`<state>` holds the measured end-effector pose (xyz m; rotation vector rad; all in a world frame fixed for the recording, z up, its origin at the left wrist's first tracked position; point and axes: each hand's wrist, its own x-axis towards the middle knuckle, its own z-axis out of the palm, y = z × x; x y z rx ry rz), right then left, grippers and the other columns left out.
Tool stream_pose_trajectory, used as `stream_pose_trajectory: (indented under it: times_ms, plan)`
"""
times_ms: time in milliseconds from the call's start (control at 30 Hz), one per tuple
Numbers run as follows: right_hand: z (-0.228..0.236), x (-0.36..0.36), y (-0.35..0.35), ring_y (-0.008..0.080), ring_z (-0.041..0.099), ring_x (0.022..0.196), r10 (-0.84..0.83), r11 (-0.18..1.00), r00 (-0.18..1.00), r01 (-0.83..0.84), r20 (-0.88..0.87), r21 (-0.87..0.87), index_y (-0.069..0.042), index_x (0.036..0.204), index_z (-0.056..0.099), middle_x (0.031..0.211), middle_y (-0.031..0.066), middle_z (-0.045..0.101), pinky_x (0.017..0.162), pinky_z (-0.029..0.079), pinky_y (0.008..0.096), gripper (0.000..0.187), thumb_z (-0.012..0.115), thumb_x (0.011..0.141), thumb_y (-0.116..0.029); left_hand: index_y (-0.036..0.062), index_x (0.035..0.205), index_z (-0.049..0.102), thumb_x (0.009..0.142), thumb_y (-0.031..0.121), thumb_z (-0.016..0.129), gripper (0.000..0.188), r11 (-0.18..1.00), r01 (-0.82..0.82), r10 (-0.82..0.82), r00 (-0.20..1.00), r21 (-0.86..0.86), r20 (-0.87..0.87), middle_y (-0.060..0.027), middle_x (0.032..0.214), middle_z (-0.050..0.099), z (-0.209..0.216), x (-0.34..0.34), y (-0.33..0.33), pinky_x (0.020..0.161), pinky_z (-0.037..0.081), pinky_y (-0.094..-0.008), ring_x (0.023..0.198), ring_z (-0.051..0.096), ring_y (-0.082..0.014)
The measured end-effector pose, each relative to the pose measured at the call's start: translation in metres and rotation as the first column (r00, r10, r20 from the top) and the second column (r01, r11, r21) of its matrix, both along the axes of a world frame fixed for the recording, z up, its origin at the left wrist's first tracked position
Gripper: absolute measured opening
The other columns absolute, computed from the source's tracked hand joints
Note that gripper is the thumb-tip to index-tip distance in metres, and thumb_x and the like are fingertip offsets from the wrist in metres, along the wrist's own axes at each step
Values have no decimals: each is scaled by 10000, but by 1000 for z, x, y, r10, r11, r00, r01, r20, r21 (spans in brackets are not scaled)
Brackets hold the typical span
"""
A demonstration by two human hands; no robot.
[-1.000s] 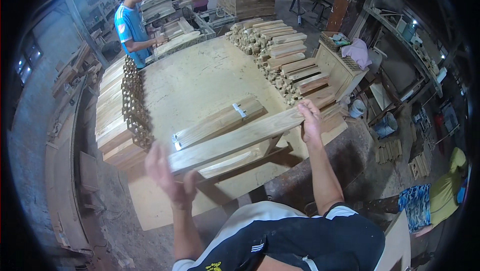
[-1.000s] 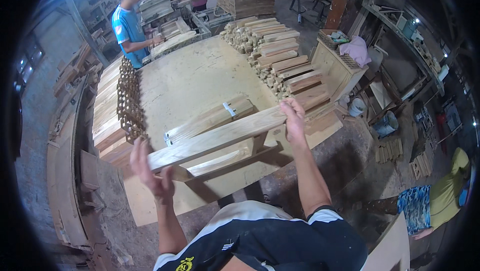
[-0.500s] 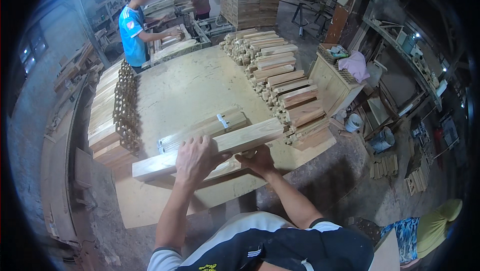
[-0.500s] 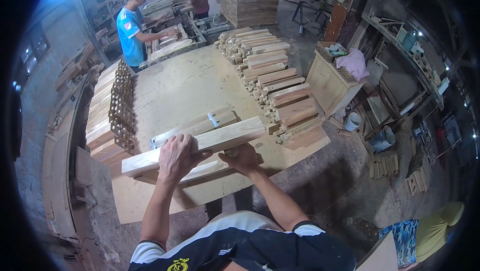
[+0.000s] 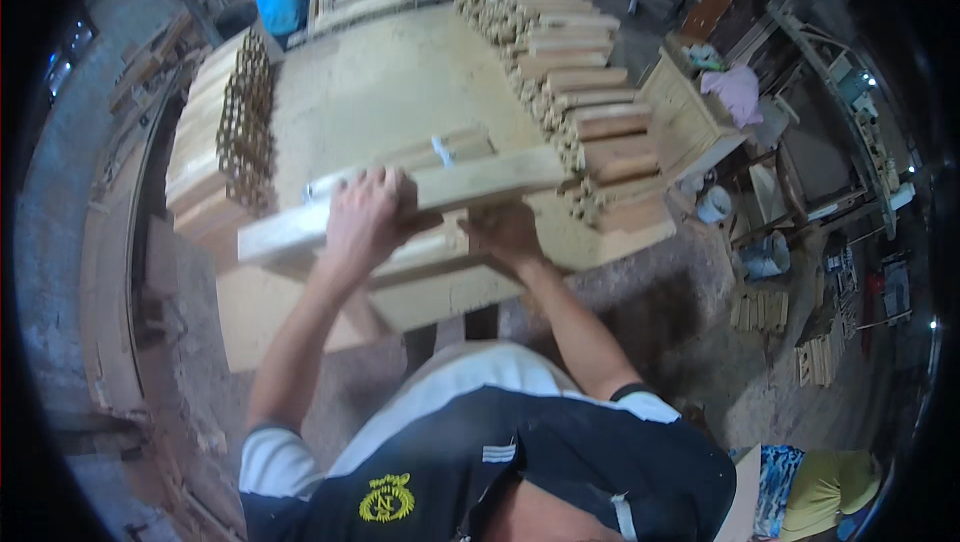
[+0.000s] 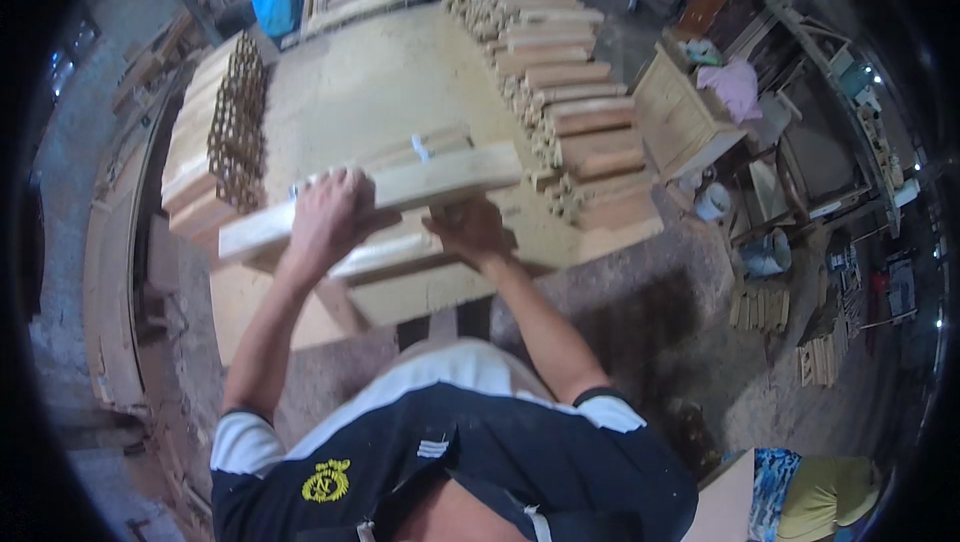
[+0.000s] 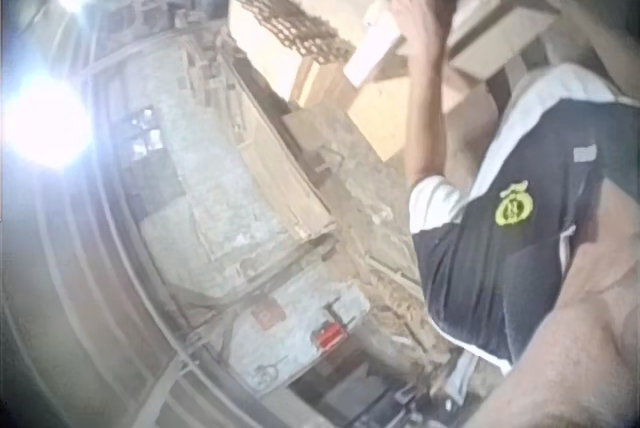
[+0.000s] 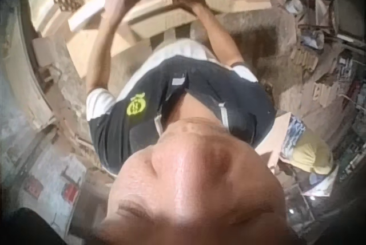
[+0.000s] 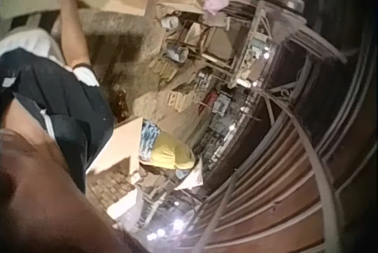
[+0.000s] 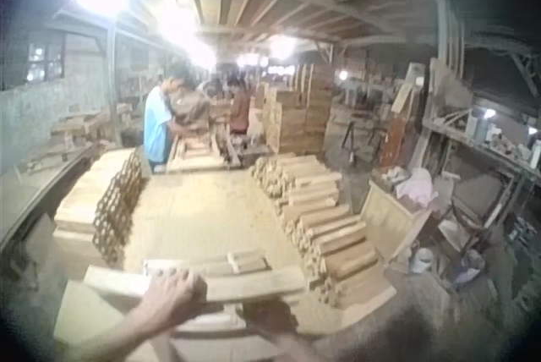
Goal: Manually assembling wooden frame components for furniture using pegs and slots.
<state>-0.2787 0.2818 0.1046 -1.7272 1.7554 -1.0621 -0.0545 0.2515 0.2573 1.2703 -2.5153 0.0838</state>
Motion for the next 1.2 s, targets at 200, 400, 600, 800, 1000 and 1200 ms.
stream_pose_trajectory:
  times_ms: [200,400,600,800,1000,1200]
  plan:
    - [23,-12,12,339,698,918,-85,992,995,89,54,-92,-92,1071,699,985,145,719,813,563,423,487,827,726,-410,4,1333,593,788,400,792,702,939,36,-73,993,-342,-96,-186,1289,616,112,-19,2,1066,423,-454,1179,587,-344]
    - [23,4,9,312,694,832,-19,995,996,27,85,-93,-54,972,709,883,128,717,765,554,404,470,833,725,-434,186,1314,648,889,694,529,672,910,-109,15,973,400,231,-195,1131,702,9,-9,-44,807,534,-461,882,694,-371]
    - [14,-7,17,220,702,818,-16,981,997,31,80,-191,-42,980,714,862,86,730,756,555,357,435,870,730,-362,18,629,705,786,841,525,857,842,-97,42,992,531,116,-163,600,641,11,-19,-34,534,459,-421,552,629,-293]
    - [4,3,45,302,666,1020,132,947,964,-54,230,-318,-47,1155,670,1079,140,697,922,499,422,522,890,737,-268,3,525,618,808,807,572,853,833,-8,-42,996,554,77,-107,418,476,18,2,17,432,404,-405,389,488,-236]
    - [36,-3,-40,336,631,1068,77,877,993,-25,89,-481,25,1295,542,1123,195,641,953,488,435,601,801,803,-202,-6,719,704,821,763,595,783,953,92,-103,994,290,21,-92,513,603,63,13,-33,442,481,-344,426,576,-182]
    - [50,-17,-95,328,648,1091,-84,996,996,84,-10,25,51,1286,554,1208,246,638,942,507,436,664,849,769,-246,73,720,764,809,758,606,709,996,26,-17,995,90,-97,-120,568,651,-22,40,-166,596,546,-399,550,661,-294]
